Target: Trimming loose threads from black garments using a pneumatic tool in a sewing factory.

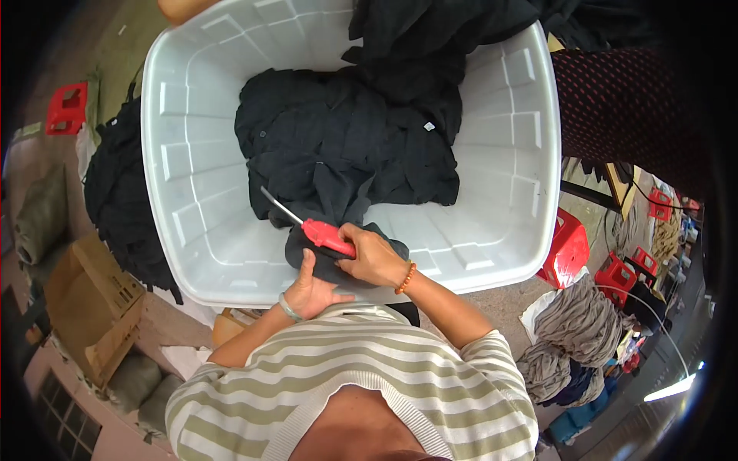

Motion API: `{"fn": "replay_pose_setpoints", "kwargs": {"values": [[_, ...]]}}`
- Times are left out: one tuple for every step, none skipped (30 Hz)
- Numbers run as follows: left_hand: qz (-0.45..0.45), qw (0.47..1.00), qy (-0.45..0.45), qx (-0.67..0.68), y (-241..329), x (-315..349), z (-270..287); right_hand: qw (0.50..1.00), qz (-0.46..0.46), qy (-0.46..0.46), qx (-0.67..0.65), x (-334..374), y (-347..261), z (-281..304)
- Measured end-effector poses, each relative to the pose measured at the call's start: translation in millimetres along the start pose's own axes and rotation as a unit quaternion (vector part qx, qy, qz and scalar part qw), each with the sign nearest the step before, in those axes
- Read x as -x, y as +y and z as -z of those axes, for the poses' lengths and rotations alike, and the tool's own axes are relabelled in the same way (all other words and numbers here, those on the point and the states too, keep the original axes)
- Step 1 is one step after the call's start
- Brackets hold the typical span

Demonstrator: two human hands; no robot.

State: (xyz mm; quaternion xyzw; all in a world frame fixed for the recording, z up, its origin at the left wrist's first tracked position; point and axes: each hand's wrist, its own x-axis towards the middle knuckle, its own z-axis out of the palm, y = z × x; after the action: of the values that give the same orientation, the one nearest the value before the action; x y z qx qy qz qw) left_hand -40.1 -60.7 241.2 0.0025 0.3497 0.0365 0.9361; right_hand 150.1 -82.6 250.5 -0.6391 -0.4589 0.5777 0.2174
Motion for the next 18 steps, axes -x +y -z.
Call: {"fn": "replay_pose_setpoints", "kwargs": {"values": [[-0.003, 1.0, -0.006, -0.007, 0, 0, 0, 1.0, 0.005, 0.007, 0.003, 7, -10, 6], [-0.014, 0.998, -0.034, 0.055, -4, -3, 6, 0.999, 0.047, 0.015, -0.016, 16, -21, 14], [-0.027, 0.991, -0.064, 0.115, -7, -11, 17, 0.995, 0.092, 0.023, -0.035, 23, -30, 21], [-0.144, 0.981, 0.08, 0.1, -20, -39, 53, 0.991, 0.105, -0.009, -0.089, 32, -39, 25], [-0.184, 0.944, -0.268, 0.047, -7, -53, 80, 0.989, 0.093, -0.067, -0.092, 45, -61, 37], [-0.189, 0.938, -0.288, 0.032, 8, -66, 75, 0.979, 0.16, -0.094, -0.089, 51, -58, 36], [-0.232, 0.94, -0.233, -0.09, 21, -76, 68, 0.973, 0.14, -0.147, -0.114, 61, -64, 38], [-0.273, 0.924, -0.171, -0.206, 31, -84, 60, 0.97, 0.123, -0.177, -0.11, 69, -66, 39], [-0.314, 0.89, -0.1, -0.314, 36, -88, 51, 0.973, 0.123, -0.169, -0.098, 75, -69, 45], [-0.35, 0.84, -0.026, -0.413, 42, -94, 42, 0.975, 0.122, -0.161, -0.087, 80, -69, 51], [-0.381, 0.776, 0.054, -0.5, 45, -96, 31, 0.975, 0.156, -0.112, -0.111, 85, -65, 56], [-0.405, 0.698, 0.136, -0.575, 48, -97, 21, 0.971, 0.188, -0.063, -0.137, 89, -57, 60], [-0.277, 0.905, -0.128, -0.298, 66, -99, 15, 0.961, 0.203, -0.021, -0.184, 93, -45, 64], [-0.092, 0.927, -0.362, 0.037, 90, -97, 1, 0.959, 0.168, 0.019, -0.228, 101, -45, 75], [-0.068, 0.997, -0.011, 0.02, 100, -64, -75, 0.949, 0.124, 0.071, -0.281, 110, -41, 88], [-0.09, 0.996, 0.028, -0.001, 115, -51, -126, 0.932, 0.139, 0.138, -0.305, 113, -31, 95], [-0.141, 0.988, 0.044, -0.048, 133, -52, -151, 0.919, 0.155, 0.223, -0.285, 112, -18, 101], [-0.203, 0.973, 0.031, -0.108, 152, -52, -187, 0.899, 0.164, 0.305, -0.267, 115, -8, 105]]}}
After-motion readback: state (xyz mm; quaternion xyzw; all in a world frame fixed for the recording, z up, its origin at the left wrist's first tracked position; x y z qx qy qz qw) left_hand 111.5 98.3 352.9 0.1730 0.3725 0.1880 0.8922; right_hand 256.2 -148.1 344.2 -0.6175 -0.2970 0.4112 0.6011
